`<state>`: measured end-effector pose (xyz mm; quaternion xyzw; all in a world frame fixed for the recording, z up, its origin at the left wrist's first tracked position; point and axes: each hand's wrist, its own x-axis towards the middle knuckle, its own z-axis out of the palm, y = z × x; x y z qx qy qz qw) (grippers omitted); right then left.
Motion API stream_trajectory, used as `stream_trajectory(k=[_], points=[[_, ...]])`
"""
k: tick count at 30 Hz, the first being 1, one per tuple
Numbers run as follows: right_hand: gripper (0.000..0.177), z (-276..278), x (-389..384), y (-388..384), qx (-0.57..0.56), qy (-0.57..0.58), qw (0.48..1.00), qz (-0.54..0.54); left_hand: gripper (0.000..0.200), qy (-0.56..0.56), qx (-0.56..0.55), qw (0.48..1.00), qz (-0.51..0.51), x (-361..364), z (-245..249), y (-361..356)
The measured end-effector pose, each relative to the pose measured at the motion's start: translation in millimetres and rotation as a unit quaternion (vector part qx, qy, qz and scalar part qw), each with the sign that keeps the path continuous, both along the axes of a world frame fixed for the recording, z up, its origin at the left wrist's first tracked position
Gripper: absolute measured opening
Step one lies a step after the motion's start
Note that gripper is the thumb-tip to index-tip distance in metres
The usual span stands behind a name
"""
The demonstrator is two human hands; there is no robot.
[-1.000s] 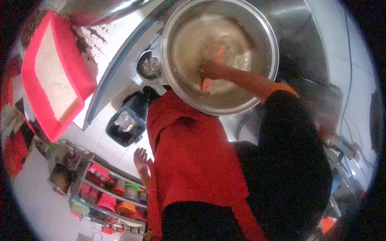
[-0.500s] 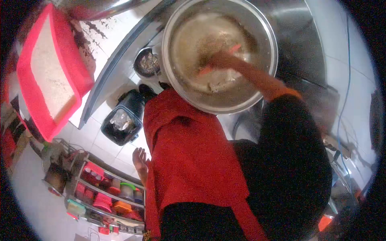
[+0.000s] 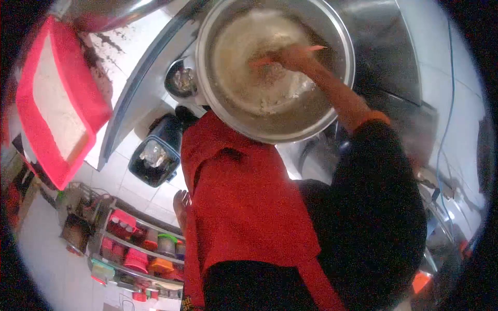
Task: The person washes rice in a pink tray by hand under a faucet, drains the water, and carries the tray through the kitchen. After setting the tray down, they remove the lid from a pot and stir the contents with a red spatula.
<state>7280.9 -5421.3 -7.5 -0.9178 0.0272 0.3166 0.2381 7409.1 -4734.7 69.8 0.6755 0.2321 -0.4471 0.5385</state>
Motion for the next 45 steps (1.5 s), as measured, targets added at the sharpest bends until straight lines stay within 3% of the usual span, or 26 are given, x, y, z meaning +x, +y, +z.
stream_trajectory(k=[4, 5, 7, 10, 12, 15, 18, 20, 24, 26, 28, 31, 33, 36, 37, 39, 45], points=[[0.091, -60, -24, -10, 0.092, 0.042, 0.987, -0.122, 0.068, -0.058, -0.041, 0.994, -0.078, 4, -26, 15], [0.09, -38, -20, 2, 0.055, 0.051, 0.994, -0.078, 0.067, -0.076, -0.055, 0.992, -0.088, 4, -32, 13], [0.089, 5, -6, -12, 0.001, 0.04, 0.998, -0.041, 0.063, 0.014, 0.044, 0.998, 0.052, 12, -6, -20], [0.087, 32, 18, -85, -0.029, 0.034, 0.993, -0.107, 0.058, -0.007, -0.027, 0.999, 0.02, 11, 24, -34], [0.085, 26, 8, -101, -0.037, 0.04, 0.99, -0.133, 0.061, -0.012, -0.016, 1.0, -0.005, 18, 20, -32], [0.083, -8, -32, -58, -0.024, 0.052, 0.994, -0.098, 0.063, 0.013, 0.031, 0.998, 0.06, 24, -1, -17], [0.081, 9, -18, -60, -0.04, 0.054, 0.995, -0.071, 0.062, -0.032, 0.02, 0.999, 0.038, 15, -8, 7], [0.079, 30, 5, -102, -0.065, 0.038, 0.991, -0.109, 0.061, -0.004, -0.104, 0.994, 0.026, 4, -34, 43], [0.077, 20, -7, -119, -0.081, 0.043, 0.986, -0.137, 0.06, 0.062, 0.048, 0.997, 0.029, 13, -29, 19], [0.075, 6, -27, -89, -0.076, 0.058, 0.991, -0.098, 0.059, 0.06, 0.047, 0.994, 0.082, 12, -58, 38], [0.074, 15, -30, -80, -0.078, 0.065, 0.992, -0.074, 0.057, 0.062, 0.053, 0.988, 0.131, 13, -54, 36], [0.072, 40, 4, -120, -0.106, 0.045, 0.989, -0.096, 0.055, 0.032, 0.081, 0.992, 0.096, 11, -17, 0], [0.07, 50, 20, -141, -0.13, 0.041, 0.982, -0.128, 0.058, -0.04, 0.014, 0.994, -0.102, 7, -5, -2], [0.068, 24, -2, -133, -0.143, 0.055, 0.981, -0.118, 0.065, -0.033, 0.044, 0.985, -0.164, 26, 28, -35], [0.067, 15, -14, -120, -0.14, 0.063, 0.983, -0.103, 0.065, -0.039, 0.041, 0.985, -0.16, 29, 23, -32], [0.066, 18, -20, -99, -0.132, 0.08, 0.985, -0.071, 0.07, -0.034, -0.013, 0.997, 0.073, 21, 20, -22], [0.062, 45, 29, -140, -0.139, 0.064, 0.981, -0.118, 0.069, -0.007, -0.011, 1.0, -0.023, 12, 30, -21]])
